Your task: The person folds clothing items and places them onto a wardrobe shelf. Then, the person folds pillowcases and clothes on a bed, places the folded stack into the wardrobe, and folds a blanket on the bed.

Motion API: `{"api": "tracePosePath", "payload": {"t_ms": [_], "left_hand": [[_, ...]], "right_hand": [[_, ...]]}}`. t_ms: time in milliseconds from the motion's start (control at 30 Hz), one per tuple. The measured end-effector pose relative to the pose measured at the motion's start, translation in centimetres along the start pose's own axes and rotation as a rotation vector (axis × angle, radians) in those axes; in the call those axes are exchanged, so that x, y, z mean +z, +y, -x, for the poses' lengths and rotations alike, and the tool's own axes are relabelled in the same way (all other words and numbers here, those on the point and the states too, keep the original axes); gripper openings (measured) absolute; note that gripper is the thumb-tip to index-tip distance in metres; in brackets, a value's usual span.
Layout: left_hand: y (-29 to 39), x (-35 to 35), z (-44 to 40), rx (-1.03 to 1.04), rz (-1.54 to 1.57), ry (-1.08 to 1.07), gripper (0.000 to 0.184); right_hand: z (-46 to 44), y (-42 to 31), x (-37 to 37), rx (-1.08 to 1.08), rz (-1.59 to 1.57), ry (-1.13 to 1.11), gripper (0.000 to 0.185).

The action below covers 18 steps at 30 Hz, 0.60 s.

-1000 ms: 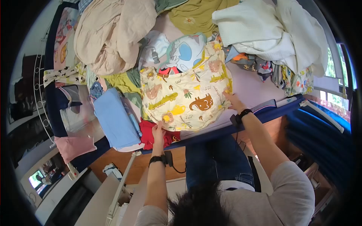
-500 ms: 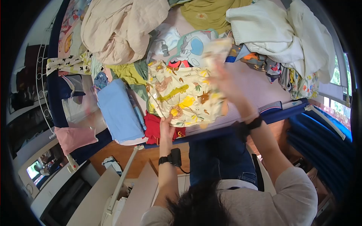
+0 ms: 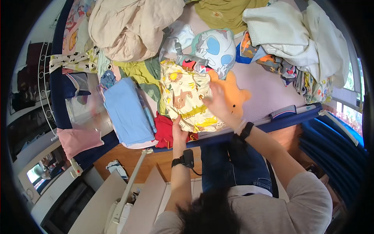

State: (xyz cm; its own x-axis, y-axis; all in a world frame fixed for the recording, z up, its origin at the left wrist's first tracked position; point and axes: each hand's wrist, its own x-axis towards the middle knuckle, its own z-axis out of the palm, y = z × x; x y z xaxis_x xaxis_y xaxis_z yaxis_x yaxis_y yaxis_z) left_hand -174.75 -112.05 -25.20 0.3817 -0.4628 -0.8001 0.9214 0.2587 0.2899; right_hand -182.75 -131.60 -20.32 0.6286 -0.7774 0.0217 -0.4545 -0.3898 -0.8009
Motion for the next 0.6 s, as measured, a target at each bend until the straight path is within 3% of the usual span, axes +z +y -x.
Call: {"api": "tracePosePath", "payload": {"t_ms": [100, 133, 233, 267, 333, 400, 467, 500, 600], "left_hand": [[0.3, 0.7, 0.8, 0.000, 0.051, -0.022, 0.041], [0.3, 0.9, 1.5, -0.005, 0.084, -0.044, 0.042], [-0.2, 2.0, 4.7, 0.031, 0.170, -0.103, 0.046], [-0.6, 2.0, 6.2, 0.005, 0.203, -0.115, 0.047], [-1.7, 1.6, 8.7, -0.076, 0.183, -0.114, 0.046], [-2.7, 0.1, 10.7, -0.240, 0.055, -0.088, 0.044], [-3.0, -0.5, 12.6, -0.403, -0.031, -0.061, 0.041], [-3.0, 0.2, 14.0, -0.457, -0.032, -0.040, 0.041], [-4.0, 1.1, 18.1, -0.679, 0.110, -0.049, 0.043]], "right_hand": [[-1.8, 4.0, 1.6, 0.453, -0.262, -0.290, 0.057], [-1.7, 5.4, 2.9, 0.393, -0.800, -0.372, 0.060], [-1.2, 2.4, -0.3, 0.595, -0.823, -0.903, 0.063], [-0.3, -1.1, -3.1, 0.454, -0.617, -0.863, 0.060], [3.4, -0.6, -4.9, 0.449, -0.749, -0.991, 0.059], [8.1, 4.3, -4.6, 0.604, -0.618, -1.293, 0.057], [9.4, 3.3, -8.1, 0.716, -0.611, -1.314, 0.053], [9.2, 2.9, -9.6, 0.673, -0.576, -1.362, 0.048], [6.9, 0.6, -14.7, 0.879, -0.509, -1.600, 0.043]]}}
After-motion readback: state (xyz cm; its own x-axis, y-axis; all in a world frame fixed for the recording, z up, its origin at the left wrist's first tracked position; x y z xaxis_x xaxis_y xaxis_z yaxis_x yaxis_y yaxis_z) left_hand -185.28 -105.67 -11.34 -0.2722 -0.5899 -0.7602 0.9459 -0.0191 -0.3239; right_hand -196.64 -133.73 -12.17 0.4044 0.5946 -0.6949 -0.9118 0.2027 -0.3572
